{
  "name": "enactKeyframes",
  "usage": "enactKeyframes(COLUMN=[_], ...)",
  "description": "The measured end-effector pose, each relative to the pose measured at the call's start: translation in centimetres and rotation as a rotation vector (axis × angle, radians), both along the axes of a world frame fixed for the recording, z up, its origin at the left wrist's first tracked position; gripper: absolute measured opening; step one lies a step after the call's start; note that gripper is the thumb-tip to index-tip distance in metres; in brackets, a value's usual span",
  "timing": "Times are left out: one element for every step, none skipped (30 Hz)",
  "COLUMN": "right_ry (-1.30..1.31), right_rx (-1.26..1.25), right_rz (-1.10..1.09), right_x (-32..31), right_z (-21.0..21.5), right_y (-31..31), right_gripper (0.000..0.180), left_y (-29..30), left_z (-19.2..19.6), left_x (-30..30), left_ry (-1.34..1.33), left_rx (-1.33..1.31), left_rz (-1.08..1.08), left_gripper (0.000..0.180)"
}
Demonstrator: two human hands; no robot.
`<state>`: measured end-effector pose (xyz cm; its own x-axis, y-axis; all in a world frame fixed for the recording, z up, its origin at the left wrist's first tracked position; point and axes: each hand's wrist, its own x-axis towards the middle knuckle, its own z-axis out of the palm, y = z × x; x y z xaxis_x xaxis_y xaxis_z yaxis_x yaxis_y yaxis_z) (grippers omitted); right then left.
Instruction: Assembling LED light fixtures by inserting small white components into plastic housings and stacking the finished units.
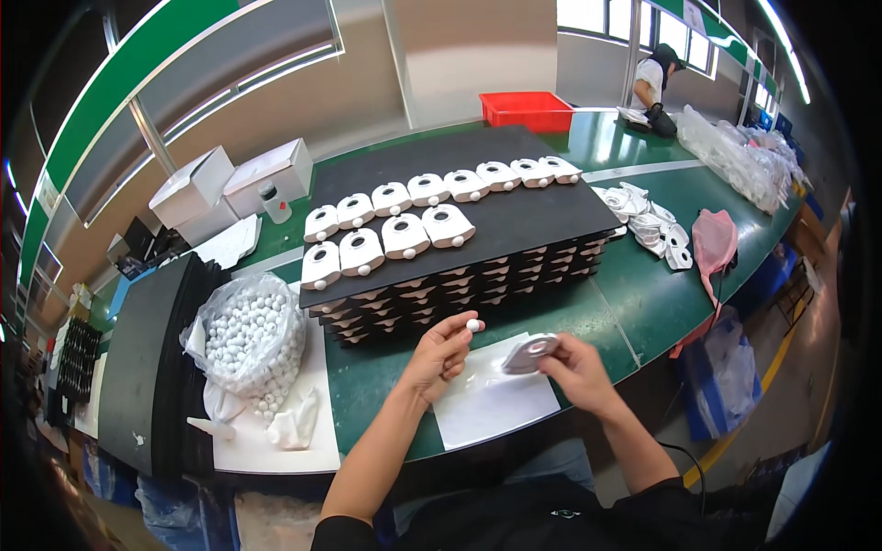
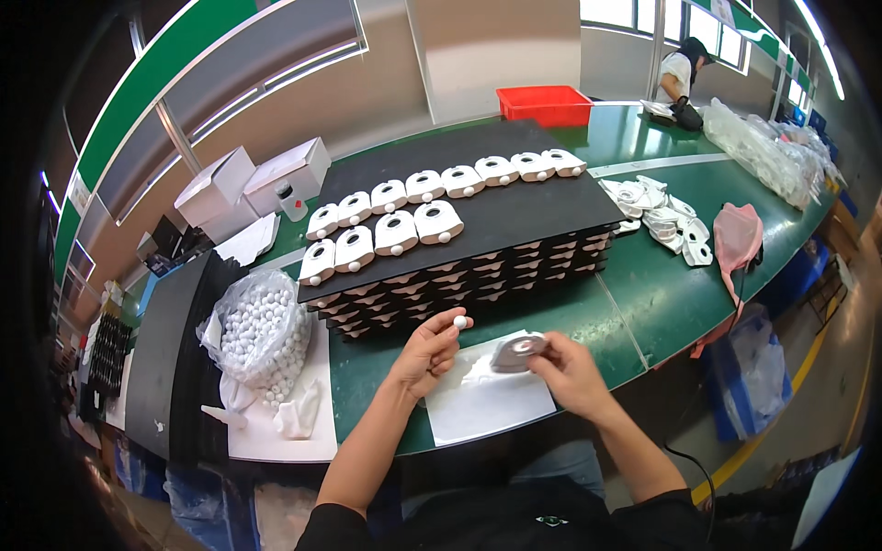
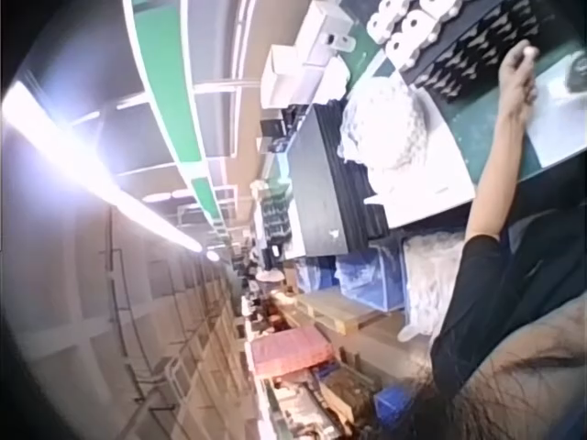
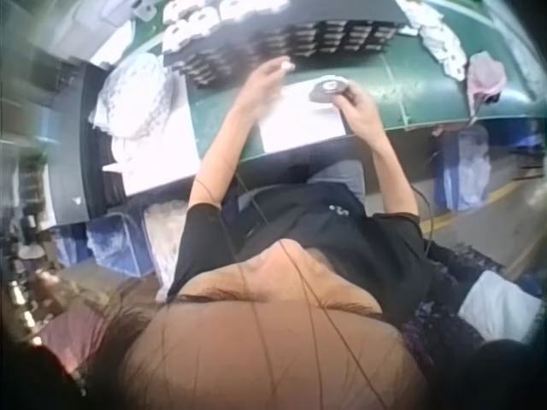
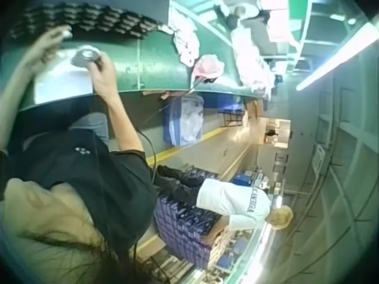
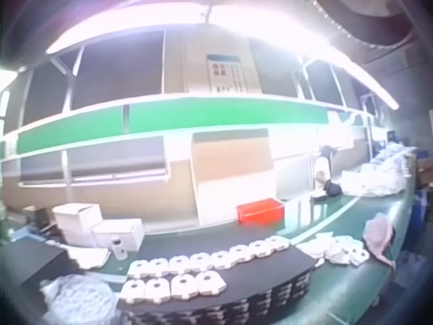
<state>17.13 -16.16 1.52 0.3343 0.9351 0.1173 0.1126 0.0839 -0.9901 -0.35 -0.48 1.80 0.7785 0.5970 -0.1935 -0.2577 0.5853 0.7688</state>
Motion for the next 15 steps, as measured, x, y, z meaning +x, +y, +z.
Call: enactKeyframes(right_ry=[0.126,0.129,0.133,0.103,0.072,0.047,0.048,0.009,-0.030,-0.029,-0.112,-0.195,-0.194,-0.205,-0.215], right_rx=[-0.020,-0.020,-0.022,0.000,0.022,0.021,0.020,0.014,0.008,0.006,-0.016,-0.039,-0.040,-0.030,-0.020], right_rz=[0.036,0.045,0.048,0.033,0.017,0.009,0.007,0.008,0.009,0.007,0.016,0.025,0.024,0.008,-0.007], right_x=[-1.0,-1.7,-2.0,-2.3,-2.4,-2.6,-2.8,-3.1,-3.3,-3.4,-3.4,-3.4,-3.4,-3.4,-3.4], right_z=[-0.3,-0.5,-1.1,-2.1,-2.8,-3.2,-3.1,-2.8,-2.6,-2.3,-2.1,-2.0,-2.1,-2.2,-2.4], right_y=[0.4,0.8,1.1,1.4,1.7,1.8,1.8,1.8,1.8,1.7,1.6,1.5,1.5,1.5,1.5], right_gripper=[0.014,0.015,0.015,0.014,0.013,0.013,0.013,0.013,0.012,0.012,0.012,0.012,0.012,0.012,0.012], left_y=[0.1,0.2,0.3,0.5,0.6,0.6,0.6,0.5,0.5,0.5,0.5,0.4,0.4,0.3,0.3], left_z=[-0.1,-0.2,-0.6,-1.0,-1.1,-1.1,-1.1,-1.0,-1.0,-0.9,-0.8,-0.7,-0.5,-0.4,-0.4], left_x=[0.0,-0.1,-0.1,-0.2,-0.2,-0.2,-0.2,-0.2,-0.2,-0.2,-0.2,-0.2,-0.2,-0.2,-0.2], left_ry=[-0.014,-0.008,-0.004,-0.016,-0.029,-0.028,-0.026,-0.025,-0.025,-0.022,-0.019,-0.018,-0.002,0.015,0.016], left_rx=[-0.001,0.001,-0.001,0.004,0.008,0.007,-0.004,-0.015,-0.017,-0.032,-0.047,-0.047,-0.055,-0.063,-0.063], left_rz=[0.006,0.016,0.018,0.015,0.010,0.010,0.018,0.027,0.026,0.025,0.024,0.022,0.024,0.025,0.024], left_gripper=[0.029,0.027,0.027,0.025,0.024,0.024,0.022,0.021,0.021,0.021,0.022,0.022,0.023,0.024,0.024])
